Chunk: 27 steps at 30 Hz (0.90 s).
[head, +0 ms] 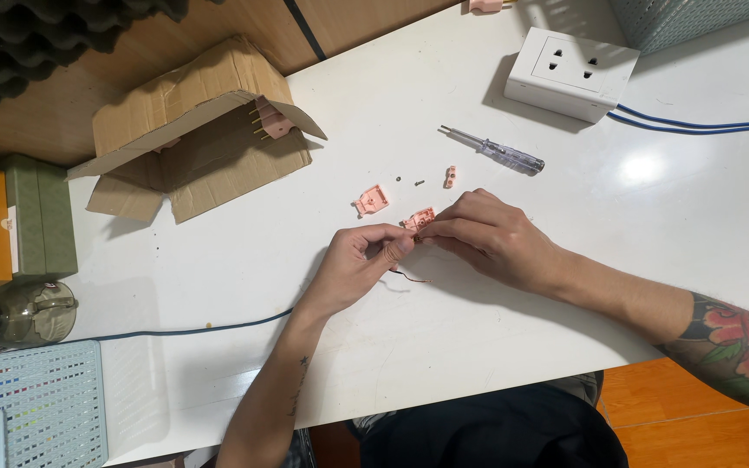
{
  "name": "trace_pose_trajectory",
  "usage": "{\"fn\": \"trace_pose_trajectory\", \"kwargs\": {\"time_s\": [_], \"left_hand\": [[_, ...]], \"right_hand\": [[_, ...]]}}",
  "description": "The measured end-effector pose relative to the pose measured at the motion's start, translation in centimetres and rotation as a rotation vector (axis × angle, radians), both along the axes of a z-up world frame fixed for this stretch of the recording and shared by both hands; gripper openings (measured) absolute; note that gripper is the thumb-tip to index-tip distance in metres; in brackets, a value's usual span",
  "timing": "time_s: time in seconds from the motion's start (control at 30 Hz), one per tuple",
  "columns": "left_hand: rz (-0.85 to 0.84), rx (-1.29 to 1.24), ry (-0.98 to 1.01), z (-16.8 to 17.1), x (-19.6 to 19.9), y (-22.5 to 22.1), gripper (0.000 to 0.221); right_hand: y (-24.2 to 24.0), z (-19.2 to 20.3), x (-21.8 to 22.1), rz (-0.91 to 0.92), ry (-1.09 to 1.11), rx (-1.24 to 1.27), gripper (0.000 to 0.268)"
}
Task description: The person assembles a power plug by inserting wires into the plug base and tightening screws with a screwdriver.
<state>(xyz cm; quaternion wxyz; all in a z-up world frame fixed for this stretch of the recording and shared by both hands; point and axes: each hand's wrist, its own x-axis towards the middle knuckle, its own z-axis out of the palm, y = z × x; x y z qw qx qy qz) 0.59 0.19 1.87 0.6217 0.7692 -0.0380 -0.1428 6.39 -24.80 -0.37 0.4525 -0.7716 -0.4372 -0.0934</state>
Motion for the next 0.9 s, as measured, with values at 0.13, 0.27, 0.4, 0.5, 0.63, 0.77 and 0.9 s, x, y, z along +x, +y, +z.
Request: {"fn": "trace_pose_trajectory", "kwargs": {"time_s": [0.13, 0.27, 0.4, 0.5, 0.63, 0.77, 0.9], "left_hand": [[0.017, 0.0, -0.017, -3.6, -0.3, 1.0, 0.036], [0.034, 0.137, -0.114, -1.6, -0.6, 0.2, 0.03], [0.019, 0.24, -0.251, -0.8, -0.2, 0.1, 0.026], [0.024, 0.253, -0.285, -0.8, -0.1, 0.2, 0.027], [0.023, 0.254, -0.325, -1.5, -0.5, 0.4, 0.024], [0.012, 0.277, -0.393, -2.6, -0.4, 0.9, 0.018], [0.009, 0.281, -0.431, -2.6, -0.3, 0.8, 0.015]], "right_hand": [[-0.1, -0.3, 0.1, -0.003, -0.006, 0.002, 0.012], [-0.1, -0.7, 0.2, -0.005, -0.016, -0.007, 0.011], [0.0, -0.6, 0.4, -0.03, 0.018, -0.009, 0.01], [-0.2, -1.2, 0.7, -0.028, 0.041, -0.013, 0.01], [-0.1, -1.1, 0.6, -0.024, 0.075, -0.013, 0.01], [0.2, 0.7, 0.6, -0.003, 0.119, 0.0, 0.01], [0.4, 1.9, 0.7, 0.009, 0.126, 0.002, 0.011]]}}
